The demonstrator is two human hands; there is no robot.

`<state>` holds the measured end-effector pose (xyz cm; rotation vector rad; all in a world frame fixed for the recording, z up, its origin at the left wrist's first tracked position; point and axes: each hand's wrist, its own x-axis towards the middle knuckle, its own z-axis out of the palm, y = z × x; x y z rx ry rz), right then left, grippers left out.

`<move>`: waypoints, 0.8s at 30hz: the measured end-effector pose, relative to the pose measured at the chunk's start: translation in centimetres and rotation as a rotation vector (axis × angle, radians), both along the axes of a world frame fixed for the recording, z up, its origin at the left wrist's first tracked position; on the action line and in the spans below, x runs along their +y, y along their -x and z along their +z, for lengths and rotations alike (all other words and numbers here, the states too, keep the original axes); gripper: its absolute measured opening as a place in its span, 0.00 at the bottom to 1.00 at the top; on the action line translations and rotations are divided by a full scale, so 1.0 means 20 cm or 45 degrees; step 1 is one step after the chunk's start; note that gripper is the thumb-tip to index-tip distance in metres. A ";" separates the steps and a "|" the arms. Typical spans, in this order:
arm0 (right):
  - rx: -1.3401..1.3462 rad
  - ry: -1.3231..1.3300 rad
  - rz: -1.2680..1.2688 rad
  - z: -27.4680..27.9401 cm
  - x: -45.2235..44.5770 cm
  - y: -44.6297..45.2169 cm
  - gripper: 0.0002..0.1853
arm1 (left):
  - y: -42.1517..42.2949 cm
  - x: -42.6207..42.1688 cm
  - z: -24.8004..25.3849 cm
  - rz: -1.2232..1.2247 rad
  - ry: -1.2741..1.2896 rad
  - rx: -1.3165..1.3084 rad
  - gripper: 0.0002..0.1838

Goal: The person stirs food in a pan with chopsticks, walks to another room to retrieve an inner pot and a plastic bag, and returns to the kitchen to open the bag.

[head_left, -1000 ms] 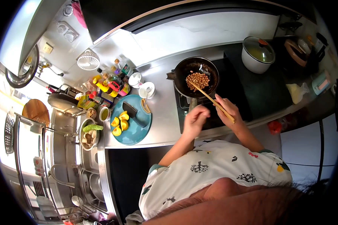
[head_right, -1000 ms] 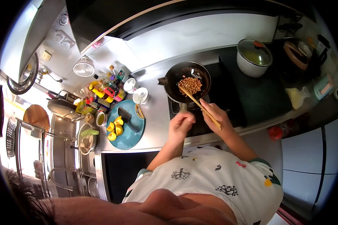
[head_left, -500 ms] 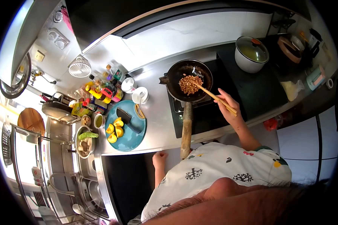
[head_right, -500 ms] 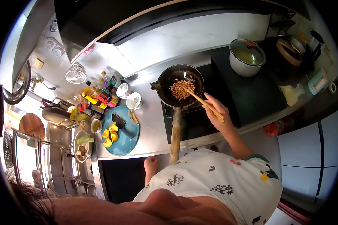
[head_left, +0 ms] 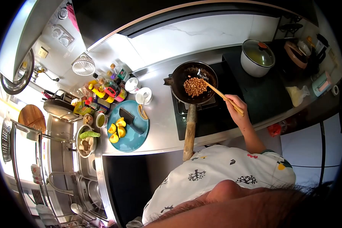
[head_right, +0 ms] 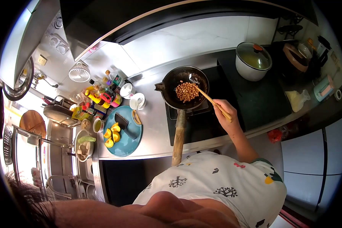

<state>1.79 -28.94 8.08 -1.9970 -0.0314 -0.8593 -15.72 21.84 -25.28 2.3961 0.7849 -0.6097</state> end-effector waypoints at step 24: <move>0.044 -0.086 0.010 -0.20 -0.09 -0.23 0.05 | -0.77 -0.65 1.00 0.153 1.054 -0.596 0.11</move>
